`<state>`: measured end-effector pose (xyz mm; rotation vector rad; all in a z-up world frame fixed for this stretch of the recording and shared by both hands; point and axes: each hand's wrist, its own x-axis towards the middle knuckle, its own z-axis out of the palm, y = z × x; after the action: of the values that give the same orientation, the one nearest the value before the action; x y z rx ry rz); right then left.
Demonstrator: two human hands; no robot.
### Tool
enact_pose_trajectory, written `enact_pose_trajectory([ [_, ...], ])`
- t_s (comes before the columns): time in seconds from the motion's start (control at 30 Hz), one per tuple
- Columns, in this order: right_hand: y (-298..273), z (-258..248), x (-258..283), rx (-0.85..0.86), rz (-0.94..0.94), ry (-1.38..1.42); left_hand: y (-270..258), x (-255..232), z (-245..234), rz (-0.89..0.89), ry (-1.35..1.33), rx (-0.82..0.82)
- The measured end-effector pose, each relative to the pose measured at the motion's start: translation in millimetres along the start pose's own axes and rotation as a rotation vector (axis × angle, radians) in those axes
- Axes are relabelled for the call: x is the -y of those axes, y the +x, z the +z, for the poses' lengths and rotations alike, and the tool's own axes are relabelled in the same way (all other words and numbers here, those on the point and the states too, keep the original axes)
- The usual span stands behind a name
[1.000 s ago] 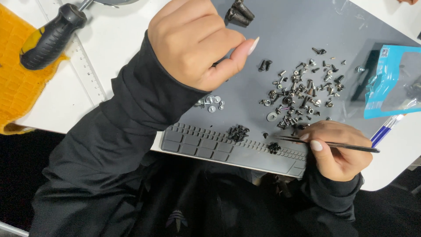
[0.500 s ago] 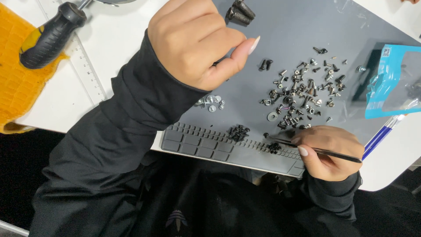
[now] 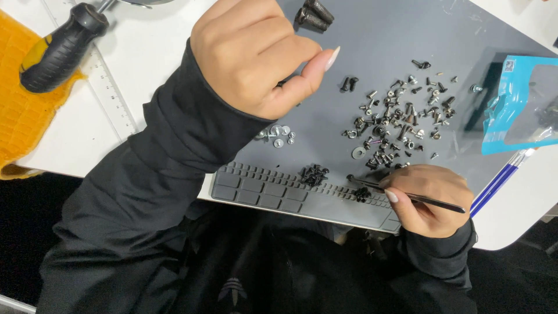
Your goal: The person uses tweezers to pick up and sort small screws and washers on a gray mat. They move the hardware into separate piles and occasionally adjust the position of the items with their fingers.
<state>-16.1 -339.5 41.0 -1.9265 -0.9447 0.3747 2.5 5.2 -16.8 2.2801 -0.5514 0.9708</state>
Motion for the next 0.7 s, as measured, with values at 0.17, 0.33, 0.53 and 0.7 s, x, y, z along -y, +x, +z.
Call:
enact_pose_trajectory([
  [0.17,-8,-1,1,-0.097,0.064,-0.062,3,-3,-3,-0.016,-0.024,0.030],
  [0.33,-34,-27,-12,-0.600,0.026,0.034,4,-7,-13,-0.035,-0.070,0.112],
  [0.53,-89,-81,-39,-0.833,-0.121,0.190,-10,-1,-10,-0.041,-0.047,0.175],
  [0.7,-112,-96,-50,-0.818,-0.089,0.263,-16,2,-10,-0.036,-0.047,0.178],
])
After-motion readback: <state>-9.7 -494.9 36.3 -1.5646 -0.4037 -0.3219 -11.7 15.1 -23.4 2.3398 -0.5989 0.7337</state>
